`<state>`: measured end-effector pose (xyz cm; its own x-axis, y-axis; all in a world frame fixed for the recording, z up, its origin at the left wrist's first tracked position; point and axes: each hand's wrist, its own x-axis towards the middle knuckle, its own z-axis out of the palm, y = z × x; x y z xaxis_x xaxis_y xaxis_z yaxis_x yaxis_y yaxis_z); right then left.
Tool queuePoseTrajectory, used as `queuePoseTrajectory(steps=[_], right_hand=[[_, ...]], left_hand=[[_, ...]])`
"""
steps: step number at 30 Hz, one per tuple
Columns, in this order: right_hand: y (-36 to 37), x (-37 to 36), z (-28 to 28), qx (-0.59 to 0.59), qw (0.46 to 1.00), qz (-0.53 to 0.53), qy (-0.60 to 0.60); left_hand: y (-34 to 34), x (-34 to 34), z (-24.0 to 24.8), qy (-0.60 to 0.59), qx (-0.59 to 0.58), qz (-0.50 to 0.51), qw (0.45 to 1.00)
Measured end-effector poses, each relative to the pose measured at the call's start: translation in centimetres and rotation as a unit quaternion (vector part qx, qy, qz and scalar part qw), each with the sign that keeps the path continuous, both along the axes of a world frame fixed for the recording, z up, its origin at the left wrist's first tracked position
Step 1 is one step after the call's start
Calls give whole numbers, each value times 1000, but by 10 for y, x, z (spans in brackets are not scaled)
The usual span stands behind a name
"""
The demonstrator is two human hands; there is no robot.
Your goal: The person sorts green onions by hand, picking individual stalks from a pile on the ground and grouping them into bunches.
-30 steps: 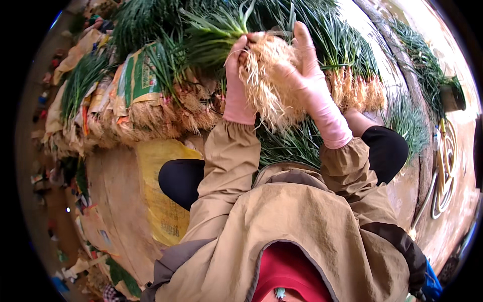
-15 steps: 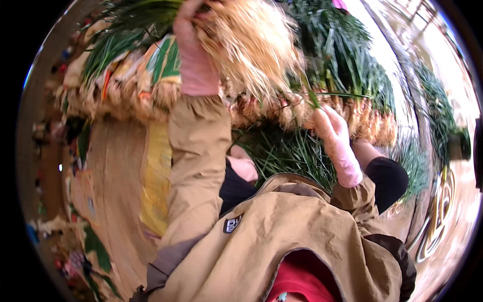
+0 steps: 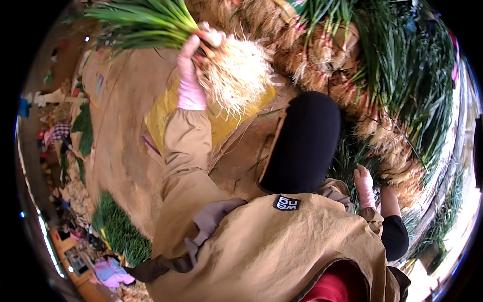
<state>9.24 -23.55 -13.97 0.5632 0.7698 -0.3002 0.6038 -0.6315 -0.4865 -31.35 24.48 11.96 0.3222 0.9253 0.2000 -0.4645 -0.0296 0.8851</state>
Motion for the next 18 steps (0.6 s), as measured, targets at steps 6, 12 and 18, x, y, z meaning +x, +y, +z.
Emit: queuePoseTrajectory(steps=[6,12,18], right_hand=[[10,2,24,-109,993,33,33],[-11,-8,26,-107,994,2,20],[27,-23,94,-45,999,3,12]], left_hand=[[-40,-57,-172,59,-228,31,971],[-112,-89,-369,-93,-393,57,913],[-118,-63,-328,-45,-529,60,845]])
